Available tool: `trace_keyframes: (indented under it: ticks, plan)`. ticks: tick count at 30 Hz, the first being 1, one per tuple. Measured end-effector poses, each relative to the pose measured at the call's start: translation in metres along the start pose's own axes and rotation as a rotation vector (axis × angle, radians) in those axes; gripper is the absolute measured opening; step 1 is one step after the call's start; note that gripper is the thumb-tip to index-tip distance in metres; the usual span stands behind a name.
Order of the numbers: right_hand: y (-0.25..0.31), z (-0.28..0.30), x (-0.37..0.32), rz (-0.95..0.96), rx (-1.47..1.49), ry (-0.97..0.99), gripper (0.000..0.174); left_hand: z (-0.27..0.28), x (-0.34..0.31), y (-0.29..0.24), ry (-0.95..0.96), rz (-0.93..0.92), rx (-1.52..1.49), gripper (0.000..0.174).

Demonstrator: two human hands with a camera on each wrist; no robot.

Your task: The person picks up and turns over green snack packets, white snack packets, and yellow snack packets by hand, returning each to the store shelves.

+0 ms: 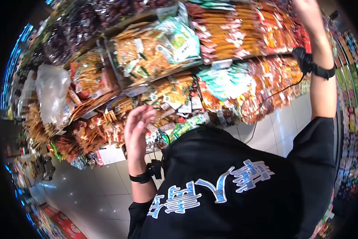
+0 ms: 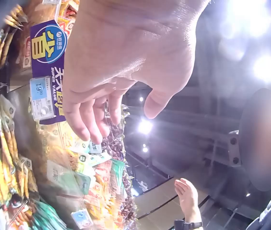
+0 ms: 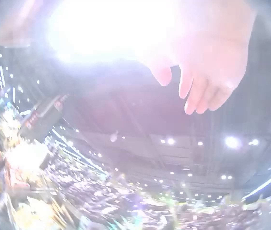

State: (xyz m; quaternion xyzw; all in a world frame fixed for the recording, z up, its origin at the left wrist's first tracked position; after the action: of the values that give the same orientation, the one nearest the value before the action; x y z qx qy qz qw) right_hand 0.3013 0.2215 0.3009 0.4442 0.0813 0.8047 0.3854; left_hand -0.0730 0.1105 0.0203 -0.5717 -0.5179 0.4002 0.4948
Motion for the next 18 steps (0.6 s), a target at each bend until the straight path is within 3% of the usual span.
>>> trace_keyframes:
  ticks: [1, 3, 5, 9, 13, 15, 18]
  plan:
    - [0.006, -0.022, 0.005, -0.011, -0.079, 0.097, 0.024, -0.001, -0.001, 0.0, 0.009, 0.002, -0.013, 0.047]
    - [0.0, -0.067, 0.014, -0.252, -0.019, 0.278, 0.024, -0.001, -0.004, 0.0, 0.015, -0.003, 0.018, 0.047]
    - [-0.028, -0.115, 0.025, 0.068, -0.122, 0.464, 0.039, -0.001, -0.007, 0.0, 0.017, -0.019, 0.007, 0.045]
    - [-0.069, -0.206, 0.039, 0.006, -0.395, 0.691, 0.045, 0.002, -0.015, 0.002, 0.012, -0.005, -0.032, 0.041]
    - [-0.113, -0.262, 0.04, -0.078, -0.516, 0.808, 0.061, 0.009, -0.024, 0.002, 0.004, -0.031, -0.056, 0.039]
    - [-0.124, -0.281, 0.037, -0.071, -0.661, 0.833, 0.052, 0.014, -0.028, 0.002, -0.002, -0.033, -0.03, 0.044]
    - [-0.115, -0.294, 0.024, 0.03, -0.789, 0.718, 0.045, 0.02, -0.031, 0.005, -0.022, -0.032, -0.049, 0.043]
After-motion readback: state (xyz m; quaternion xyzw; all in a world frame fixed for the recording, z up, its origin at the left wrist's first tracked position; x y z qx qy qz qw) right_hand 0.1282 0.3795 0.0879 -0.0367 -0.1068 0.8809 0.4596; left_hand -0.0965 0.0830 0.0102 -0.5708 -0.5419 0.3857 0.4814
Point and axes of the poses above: each hand's wrist, its own x-axis towards the middle knuckle, its own z-axis out of the back of the hand, y = z × x, the point moved 5 cm from there along x, towards the middle knuckle, and after that the axes turned 10 degrees about x, right-handed, at the moved point
